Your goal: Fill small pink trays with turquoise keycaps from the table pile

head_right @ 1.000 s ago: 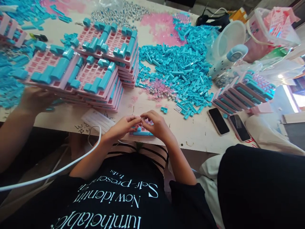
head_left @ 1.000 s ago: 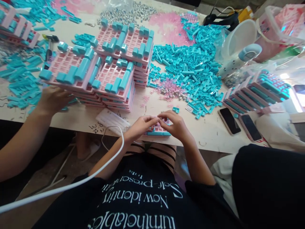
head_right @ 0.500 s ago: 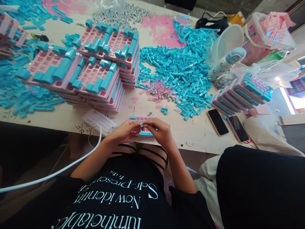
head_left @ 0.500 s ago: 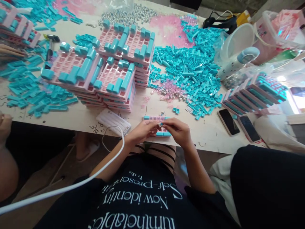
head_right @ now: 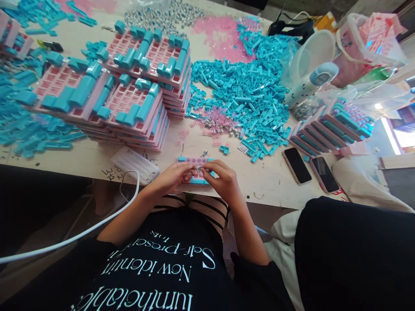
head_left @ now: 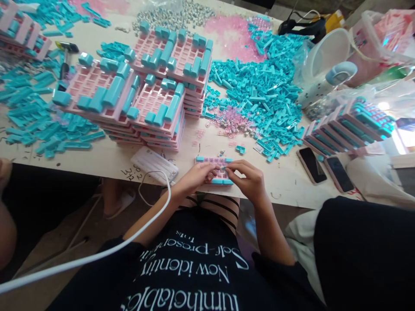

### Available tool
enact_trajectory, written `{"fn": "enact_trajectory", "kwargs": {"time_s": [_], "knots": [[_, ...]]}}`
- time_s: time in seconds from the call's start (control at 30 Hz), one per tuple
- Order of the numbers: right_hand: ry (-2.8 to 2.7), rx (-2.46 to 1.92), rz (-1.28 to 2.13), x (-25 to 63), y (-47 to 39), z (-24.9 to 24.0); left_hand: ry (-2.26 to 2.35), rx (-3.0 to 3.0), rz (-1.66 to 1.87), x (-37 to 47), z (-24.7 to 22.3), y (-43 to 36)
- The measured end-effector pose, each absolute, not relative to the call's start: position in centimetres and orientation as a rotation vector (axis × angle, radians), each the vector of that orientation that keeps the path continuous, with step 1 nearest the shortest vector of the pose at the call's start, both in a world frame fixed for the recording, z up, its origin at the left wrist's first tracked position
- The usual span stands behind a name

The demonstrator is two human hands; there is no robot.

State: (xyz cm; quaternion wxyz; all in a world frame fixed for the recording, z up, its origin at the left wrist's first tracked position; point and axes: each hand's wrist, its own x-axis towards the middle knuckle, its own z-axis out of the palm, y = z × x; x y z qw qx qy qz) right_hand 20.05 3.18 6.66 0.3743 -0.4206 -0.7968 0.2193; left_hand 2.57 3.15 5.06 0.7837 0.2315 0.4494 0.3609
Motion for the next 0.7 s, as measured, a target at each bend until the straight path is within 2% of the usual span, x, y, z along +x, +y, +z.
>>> {"fn": "enact_trajectory", "kwargs": {"time_s": [0.2, 0.4, 0.7], "knots": [[-2.309, -1.071, 0.433, 21.7, 4.0, 4.0, 1.065, 0.436, 0.923, 1.4, 5.7, 3.7], [-2.646, -1.017, 0.336, 21.7, 4.4, 3.0, 1.071, 0.693, 0.901, 0.5, 5.6, 3.7], [-2.666, -0.952, 0.374, 22.2, 4.9, 2.9, 1.229, 1.024, 0.870, 0.3, 3.8, 3.6]]}}
